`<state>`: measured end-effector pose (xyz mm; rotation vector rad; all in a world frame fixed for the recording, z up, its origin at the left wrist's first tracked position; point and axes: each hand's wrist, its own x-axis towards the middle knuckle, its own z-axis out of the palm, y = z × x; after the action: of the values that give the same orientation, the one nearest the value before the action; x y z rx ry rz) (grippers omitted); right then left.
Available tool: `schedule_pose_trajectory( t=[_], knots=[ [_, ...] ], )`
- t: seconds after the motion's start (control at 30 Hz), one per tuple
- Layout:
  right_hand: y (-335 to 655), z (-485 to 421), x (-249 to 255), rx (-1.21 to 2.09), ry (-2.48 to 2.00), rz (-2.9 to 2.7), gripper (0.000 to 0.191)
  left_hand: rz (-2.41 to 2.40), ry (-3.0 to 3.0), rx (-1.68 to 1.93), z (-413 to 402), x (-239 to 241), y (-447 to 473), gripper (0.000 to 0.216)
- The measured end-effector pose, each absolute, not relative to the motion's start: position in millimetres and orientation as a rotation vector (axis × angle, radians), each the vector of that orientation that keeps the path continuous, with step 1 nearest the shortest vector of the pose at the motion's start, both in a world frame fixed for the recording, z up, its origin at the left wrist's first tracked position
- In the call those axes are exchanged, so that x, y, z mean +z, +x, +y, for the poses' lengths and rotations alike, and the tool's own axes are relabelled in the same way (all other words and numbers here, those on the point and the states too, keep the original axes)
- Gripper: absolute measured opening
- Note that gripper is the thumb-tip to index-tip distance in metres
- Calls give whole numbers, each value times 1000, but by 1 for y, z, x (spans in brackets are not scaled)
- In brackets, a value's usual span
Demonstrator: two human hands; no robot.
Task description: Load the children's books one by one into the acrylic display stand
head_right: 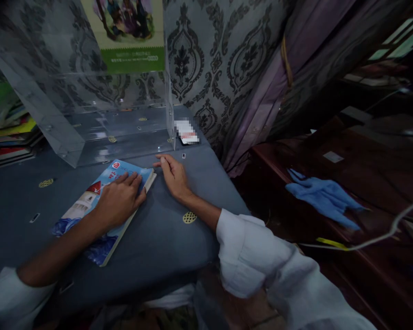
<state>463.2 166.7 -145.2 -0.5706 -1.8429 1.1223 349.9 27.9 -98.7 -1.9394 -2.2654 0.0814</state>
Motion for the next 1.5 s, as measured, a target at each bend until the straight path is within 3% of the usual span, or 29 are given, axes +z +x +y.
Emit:
schedule_pose_trajectory(
  t=[0.77, 1.17, 1.5],
  knots=[
    [470, 158, -140, 922, -595, -2100, 45, -2255, -1934, 33, 27, -103, 350, 39],
    [474, 153, -144, 709, -531, -2379, 26, -2333, -1915, 112, 27, -105, 352, 50],
    [450, 176, -154, 745, -335, -2512, 34, -2313, -1920, 13, 27, -105, 340, 46]
  ],
)
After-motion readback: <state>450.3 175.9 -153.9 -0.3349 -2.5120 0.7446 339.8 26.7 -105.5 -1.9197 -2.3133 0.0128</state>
